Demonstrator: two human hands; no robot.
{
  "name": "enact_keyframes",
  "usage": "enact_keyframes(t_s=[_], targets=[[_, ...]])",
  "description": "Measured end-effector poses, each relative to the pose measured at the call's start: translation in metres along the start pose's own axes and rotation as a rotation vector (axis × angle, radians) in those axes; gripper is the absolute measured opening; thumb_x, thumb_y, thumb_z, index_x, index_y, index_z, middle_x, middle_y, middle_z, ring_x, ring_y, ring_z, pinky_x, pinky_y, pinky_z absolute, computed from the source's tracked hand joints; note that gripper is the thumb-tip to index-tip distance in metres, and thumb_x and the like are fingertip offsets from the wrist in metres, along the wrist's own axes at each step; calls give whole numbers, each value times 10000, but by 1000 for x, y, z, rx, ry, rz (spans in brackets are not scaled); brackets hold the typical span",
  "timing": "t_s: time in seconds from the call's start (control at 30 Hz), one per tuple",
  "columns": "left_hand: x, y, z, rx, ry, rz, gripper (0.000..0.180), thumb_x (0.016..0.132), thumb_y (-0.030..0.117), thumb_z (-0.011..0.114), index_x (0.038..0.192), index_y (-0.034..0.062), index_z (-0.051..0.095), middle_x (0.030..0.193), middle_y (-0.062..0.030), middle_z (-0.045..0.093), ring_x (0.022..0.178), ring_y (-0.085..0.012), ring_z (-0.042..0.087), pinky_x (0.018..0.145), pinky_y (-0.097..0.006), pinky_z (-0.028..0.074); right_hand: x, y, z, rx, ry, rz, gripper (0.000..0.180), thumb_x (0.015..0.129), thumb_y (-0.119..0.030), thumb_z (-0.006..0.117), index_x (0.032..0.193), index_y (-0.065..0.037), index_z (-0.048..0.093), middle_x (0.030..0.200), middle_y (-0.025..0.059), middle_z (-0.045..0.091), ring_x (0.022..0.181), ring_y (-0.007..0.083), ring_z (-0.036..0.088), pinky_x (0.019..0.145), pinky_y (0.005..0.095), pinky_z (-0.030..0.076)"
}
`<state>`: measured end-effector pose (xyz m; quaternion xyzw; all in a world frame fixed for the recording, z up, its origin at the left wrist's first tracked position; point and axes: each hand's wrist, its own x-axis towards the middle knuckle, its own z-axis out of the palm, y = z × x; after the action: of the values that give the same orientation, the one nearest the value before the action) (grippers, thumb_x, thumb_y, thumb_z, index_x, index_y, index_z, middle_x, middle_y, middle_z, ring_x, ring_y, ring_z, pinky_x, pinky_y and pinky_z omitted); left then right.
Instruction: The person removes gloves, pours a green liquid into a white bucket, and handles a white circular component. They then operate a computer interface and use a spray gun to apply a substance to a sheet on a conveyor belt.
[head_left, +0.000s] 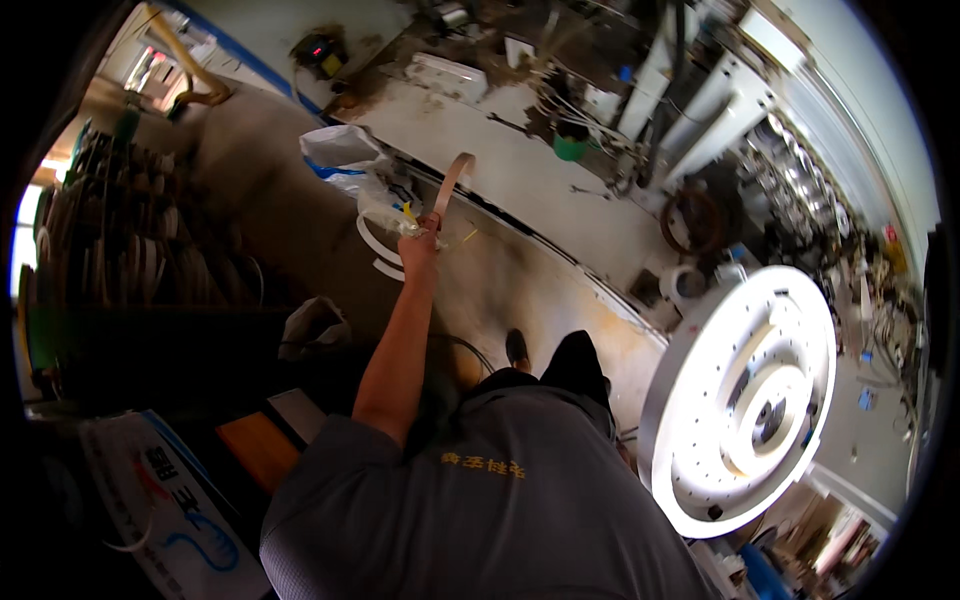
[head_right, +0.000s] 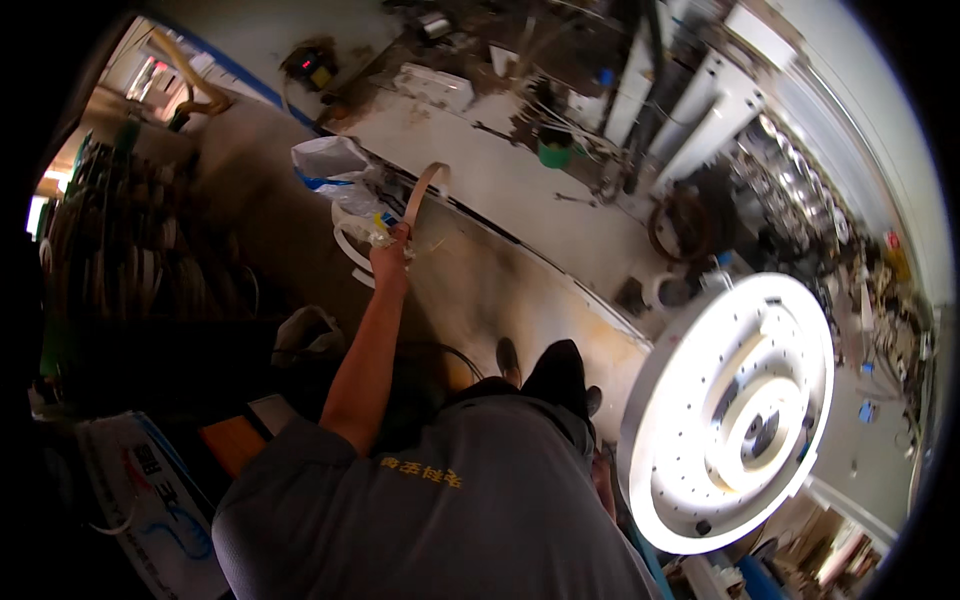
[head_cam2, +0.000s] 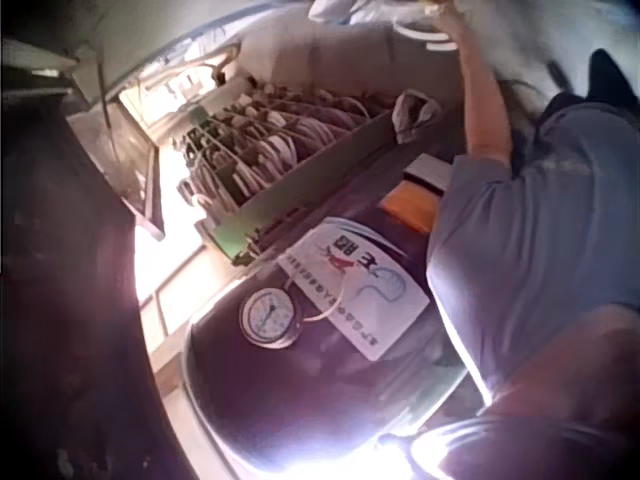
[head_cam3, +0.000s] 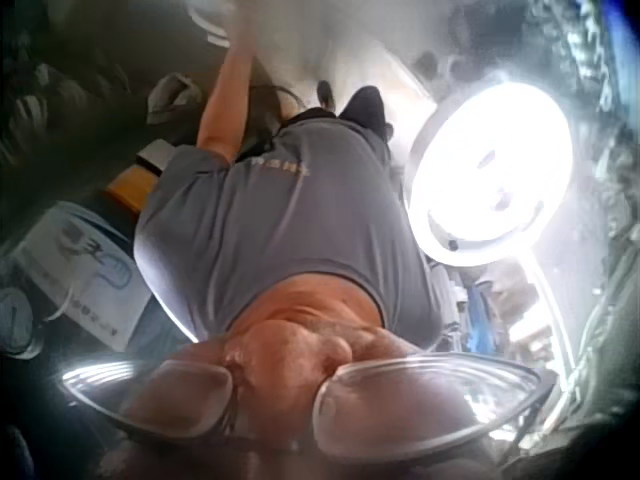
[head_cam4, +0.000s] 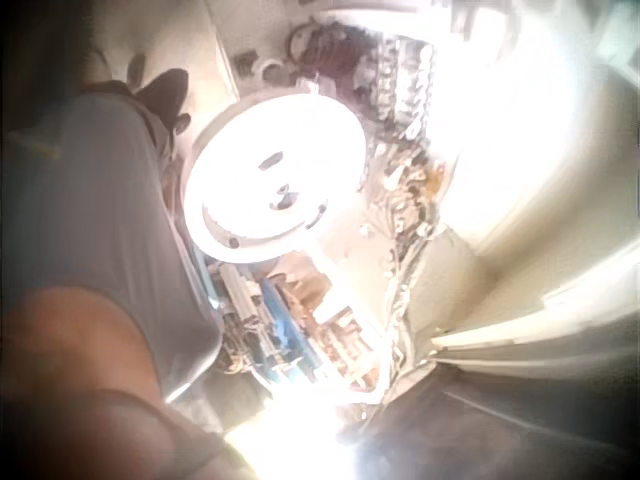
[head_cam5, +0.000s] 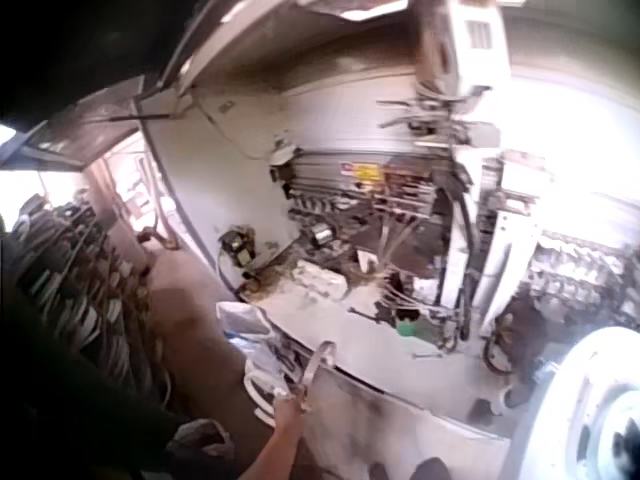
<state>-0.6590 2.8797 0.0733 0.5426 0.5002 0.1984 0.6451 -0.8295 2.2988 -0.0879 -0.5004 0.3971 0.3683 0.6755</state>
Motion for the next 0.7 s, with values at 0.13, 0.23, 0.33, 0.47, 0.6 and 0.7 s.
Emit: enact_keyframes(t_s=[0.13, 0.23, 0.33, 0.47, 0.6, 0.7], targets=[[86, 6, -48, -214, 104, -46, 310, 898, 282, 723, 1100, 64, 637, 962, -45, 612, 738, -183, 558, 580, -385, 417, 37, -41, 94, -2, -171, 79, 368, 980, -284, 524, 1192, 2, 615, 1069, 126, 678, 969, 257, 643, 883, 393, 514], [163, 24, -90, -294, 219, -71, 350, 888, 296, 723, 1130, 61, 632, 983, -75, 598, 753, -220, 562, 568, -402, 428, 67, -66, 156, -34, -255, 131, 387, 993, -309, 510, 1203, 1, 609, 1091, 126, 673, 997, 262, 637, 910, 401, 509], [230, 67, -115, -248, 270, -40, 374, 889, 327, 709, 1132, 54, 629, 942, -76, 586, 743, -224, 558, 554, -408, 431, 89, -94, 214, -450, -61, -41, 404, 960, -346, 567, 1081, 24, 676, 952, 109, 703, 892, 241, 655, 842, 352, 513], [332, 97, -134, -389, 341, 11, 347, 895, 313, 686, 1112, 48, 635, 946, -98, 595, 752, -232, 564, 581, -417, 447, 105, -132, 299, -639, 52, -10, 281, 881, -350, 684, 828, -79, 632, 593, -24, 464, 509, 118, 417, 506, 282, 332], [441, 103, -152, -380, 521, -83, 316, 910, 290, 650, 1111, 47, 650, 1008, -110, 626, 830, -241, 609, 636, -408, 484, 142, -154, 370, -601, 13, 95, 196, 885, -250, 699, 843, -68, 640, 594, -43, 434, 503, 91, 388, 478, 267, 313], [473, 92, -183, -435, 338, -33, 289, 933, 224, 578, 1156, 51, 642, 1024, -98, 640, 874, -246, 631, 710, -396, 515, 164, -173, 421, -730, 0, 142, 68, 906, -128, 647, 898, -62, 662, 643, -44, 501, 511, 74, 410, 475, 260, 335]])
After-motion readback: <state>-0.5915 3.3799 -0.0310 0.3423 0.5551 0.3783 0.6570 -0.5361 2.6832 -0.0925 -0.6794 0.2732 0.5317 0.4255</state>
